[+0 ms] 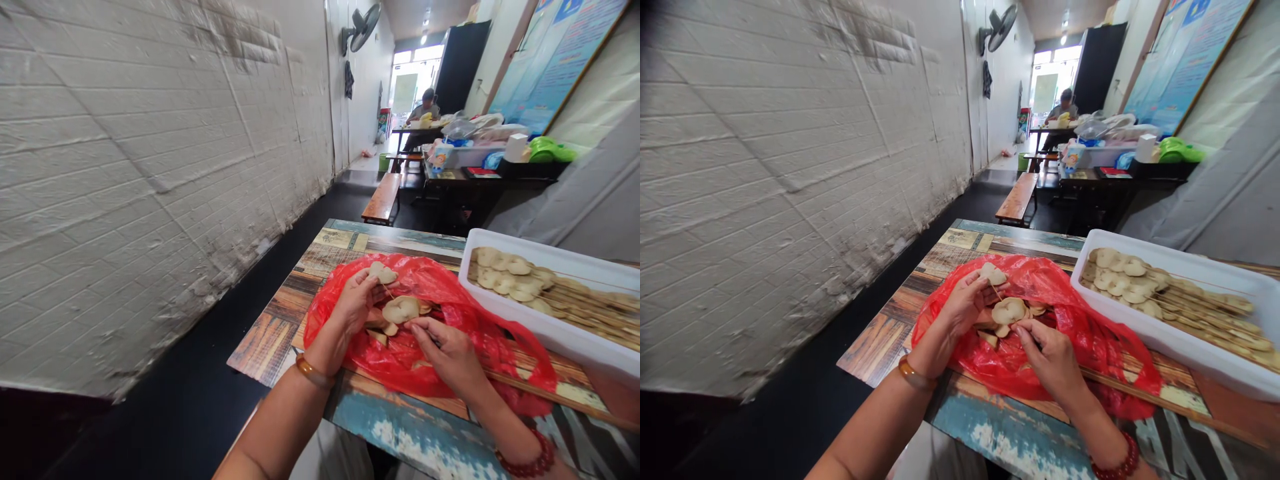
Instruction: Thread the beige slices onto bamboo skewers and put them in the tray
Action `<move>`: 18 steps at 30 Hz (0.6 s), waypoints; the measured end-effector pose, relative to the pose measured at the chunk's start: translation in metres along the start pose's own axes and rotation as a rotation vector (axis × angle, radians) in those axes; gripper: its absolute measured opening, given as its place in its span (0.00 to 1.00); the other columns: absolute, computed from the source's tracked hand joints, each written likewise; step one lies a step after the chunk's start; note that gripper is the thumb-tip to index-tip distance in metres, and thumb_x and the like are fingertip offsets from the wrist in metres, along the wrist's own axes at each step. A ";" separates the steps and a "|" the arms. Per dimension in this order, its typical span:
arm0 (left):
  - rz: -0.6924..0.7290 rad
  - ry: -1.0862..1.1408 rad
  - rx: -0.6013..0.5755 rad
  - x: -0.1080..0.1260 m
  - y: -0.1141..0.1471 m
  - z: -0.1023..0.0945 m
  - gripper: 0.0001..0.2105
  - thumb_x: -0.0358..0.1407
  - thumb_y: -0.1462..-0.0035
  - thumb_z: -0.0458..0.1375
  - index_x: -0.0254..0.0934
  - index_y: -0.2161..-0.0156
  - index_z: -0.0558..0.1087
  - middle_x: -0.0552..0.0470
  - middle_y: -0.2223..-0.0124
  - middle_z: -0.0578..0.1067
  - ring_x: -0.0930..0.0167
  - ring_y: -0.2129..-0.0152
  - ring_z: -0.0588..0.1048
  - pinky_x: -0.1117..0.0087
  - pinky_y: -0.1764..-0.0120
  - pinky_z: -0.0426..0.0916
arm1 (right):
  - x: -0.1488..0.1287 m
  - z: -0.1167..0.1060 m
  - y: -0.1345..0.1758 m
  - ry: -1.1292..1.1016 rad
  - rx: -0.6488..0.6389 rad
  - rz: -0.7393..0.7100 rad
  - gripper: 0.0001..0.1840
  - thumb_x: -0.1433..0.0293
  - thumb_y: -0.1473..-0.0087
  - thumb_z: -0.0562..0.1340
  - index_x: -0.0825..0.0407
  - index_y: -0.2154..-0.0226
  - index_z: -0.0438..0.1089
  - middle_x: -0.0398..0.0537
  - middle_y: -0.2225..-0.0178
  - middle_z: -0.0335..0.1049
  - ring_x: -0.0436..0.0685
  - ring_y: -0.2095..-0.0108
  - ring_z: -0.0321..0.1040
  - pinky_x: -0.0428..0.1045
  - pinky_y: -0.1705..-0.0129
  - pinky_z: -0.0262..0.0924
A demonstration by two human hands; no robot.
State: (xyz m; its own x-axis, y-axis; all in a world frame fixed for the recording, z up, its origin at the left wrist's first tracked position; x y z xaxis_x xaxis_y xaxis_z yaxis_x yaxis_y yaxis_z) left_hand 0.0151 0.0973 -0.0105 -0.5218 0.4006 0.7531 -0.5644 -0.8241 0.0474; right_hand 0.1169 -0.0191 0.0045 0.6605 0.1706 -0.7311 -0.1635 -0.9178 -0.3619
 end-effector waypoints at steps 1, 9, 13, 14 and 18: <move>0.005 -0.003 -0.010 0.000 0.000 0.000 0.12 0.35 0.54 0.64 0.32 0.63 0.71 0.45 0.62 0.77 0.67 0.65 0.77 0.68 0.60 0.69 | 0.000 0.000 0.000 0.000 0.005 0.001 0.15 0.63 0.42 0.54 0.51 0.69 0.73 0.46 0.70 0.78 0.55 0.69 0.75 0.46 0.67 0.66; 0.019 -0.022 -0.026 0.002 0.001 0.002 0.15 0.39 0.55 0.66 0.33 0.63 0.71 0.43 0.60 0.77 0.67 0.64 0.77 0.67 0.59 0.68 | -0.001 -0.002 -0.001 0.000 0.014 0.003 0.15 0.62 0.42 0.54 0.51 0.69 0.73 0.46 0.70 0.78 0.55 0.69 0.75 0.47 0.67 0.67; 0.011 -0.021 -0.022 0.000 0.002 0.004 0.14 0.38 0.54 0.66 0.33 0.64 0.71 0.45 0.62 0.77 0.70 0.68 0.77 0.68 0.60 0.68 | 0.003 -0.002 -0.001 0.011 0.019 0.024 0.15 0.62 0.42 0.54 0.51 0.68 0.73 0.46 0.69 0.78 0.55 0.69 0.75 0.47 0.67 0.66; 0.009 -0.018 -0.023 0.000 0.002 0.004 0.14 0.38 0.54 0.66 0.33 0.64 0.71 0.45 0.62 0.77 0.70 0.69 0.77 0.69 0.60 0.68 | 0.004 -0.002 -0.001 0.013 0.018 0.035 0.14 0.62 0.42 0.54 0.51 0.68 0.73 0.46 0.69 0.78 0.55 0.69 0.75 0.47 0.67 0.66; 0.016 -0.017 -0.032 0.001 0.003 0.006 0.14 0.38 0.55 0.66 0.33 0.64 0.71 0.46 0.62 0.77 0.68 0.66 0.77 0.69 0.59 0.68 | 0.008 0.000 -0.001 0.004 0.001 0.059 0.15 0.62 0.42 0.54 0.51 0.67 0.73 0.45 0.70 0.78 0.55 0.70 0.74 0.46 0.68 0.65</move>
State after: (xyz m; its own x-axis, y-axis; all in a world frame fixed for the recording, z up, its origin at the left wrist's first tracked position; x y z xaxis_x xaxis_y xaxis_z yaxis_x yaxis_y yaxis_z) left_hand 0.0169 0.0925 -0.0054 -0.5205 0.3804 0.7645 -0.5762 -0.8172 0.0144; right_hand 0.1219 -0.0172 -0.0010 0.6523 0.1148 -0.7493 -0.2033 -0.9258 -0.3188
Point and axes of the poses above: each hand's wrist, its own y-axis away from the middle knuckle, its own z-axis out of the palm, x = y × z, the point moved 9 cm from there along -y, towards the middle knuckle
